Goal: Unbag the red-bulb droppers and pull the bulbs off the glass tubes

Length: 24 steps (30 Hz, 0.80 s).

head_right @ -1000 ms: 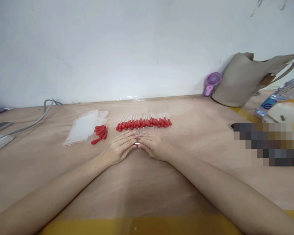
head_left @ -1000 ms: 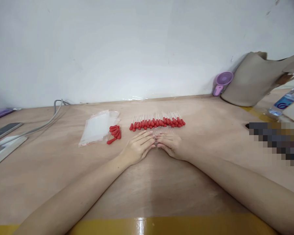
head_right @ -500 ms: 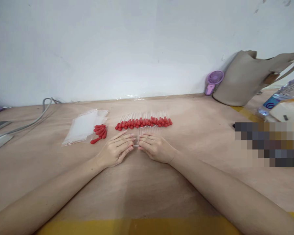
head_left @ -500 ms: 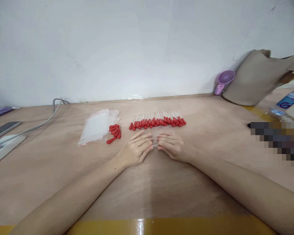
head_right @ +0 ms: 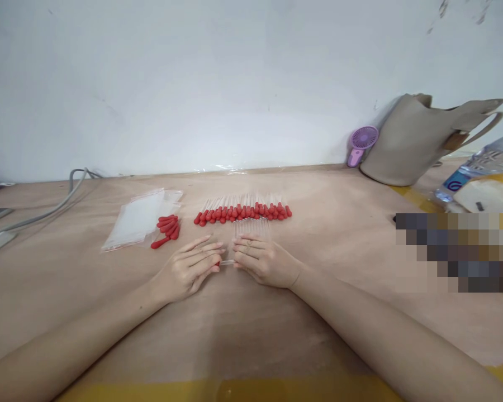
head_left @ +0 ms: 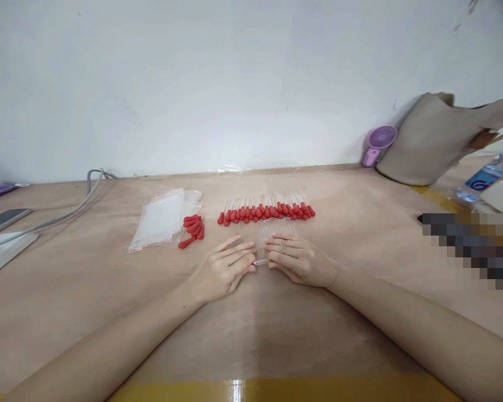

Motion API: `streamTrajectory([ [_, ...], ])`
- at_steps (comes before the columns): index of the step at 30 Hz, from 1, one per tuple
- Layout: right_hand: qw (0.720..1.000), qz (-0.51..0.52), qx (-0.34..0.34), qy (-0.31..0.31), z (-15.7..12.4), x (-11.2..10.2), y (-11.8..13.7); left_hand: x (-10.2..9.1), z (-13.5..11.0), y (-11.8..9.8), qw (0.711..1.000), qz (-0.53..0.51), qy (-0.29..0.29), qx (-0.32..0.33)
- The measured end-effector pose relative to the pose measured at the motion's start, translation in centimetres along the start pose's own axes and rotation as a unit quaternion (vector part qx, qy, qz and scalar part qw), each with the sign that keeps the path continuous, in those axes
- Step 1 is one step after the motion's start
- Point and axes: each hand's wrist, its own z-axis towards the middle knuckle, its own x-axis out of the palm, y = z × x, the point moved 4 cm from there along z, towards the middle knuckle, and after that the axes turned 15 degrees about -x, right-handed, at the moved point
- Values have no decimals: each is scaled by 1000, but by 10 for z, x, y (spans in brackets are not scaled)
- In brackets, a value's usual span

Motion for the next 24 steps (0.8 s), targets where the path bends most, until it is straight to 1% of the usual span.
streamTrajectory([
  [4,1000,17,-17,-17,3,-2,5,-7,-8,-8,1000,9,-20,7],
  [6,999,27,-24,-22,3,-4,4,-12,-16,-6,1000,8,-29,-7],
  [7,999,32,-14,-29,1,-5,2,-15,-21,-2,999,9,-35,-25],
  [8,999,33,11,-38,0,-7,-2,-20,-27,5,998,11,-44,-49],
  [9,997,29,52,-49,-3,-8,-8,-25,-34,14,995,17,-56,-80],
  [11,985,2,163,-62,-9,-9,-20,-37,-49,37,986,35,-70,-146],
  [12,975,-15,212,-59,-12,-8,-25,-43,-56,51,977,45,-81,-192],
  [13,968,-32,244,-52,-14,-6,-29,-50,-62,66,963,59,-104,-242],
  [14,963,-45,262,-43,-15,-4,-31,-57,-68,80,945,74,-123,-293],
  [16,960,-61,270,-28,-15,2,-33,-66,-76,106,912,97,-129,-378],
  [17,960,-65,270,-21,-15,5,-34,-68,-78,117,898,96,-110,-415],
  [18,960,-68,273,-15,-15,7,-34,-68,-78,126,886,84,-77,-450],
  [21,955,-74,288,5,-18,10,-37,-62,-76,142,843,23,44,-535],
  [22,953,-77,293,10,-19,11,-38,-60,-74,144,830,7,67,-553],
  [24,950,-82,301,18,-20,10,-40,-59,-69,143,815,-10,80,-574],
])
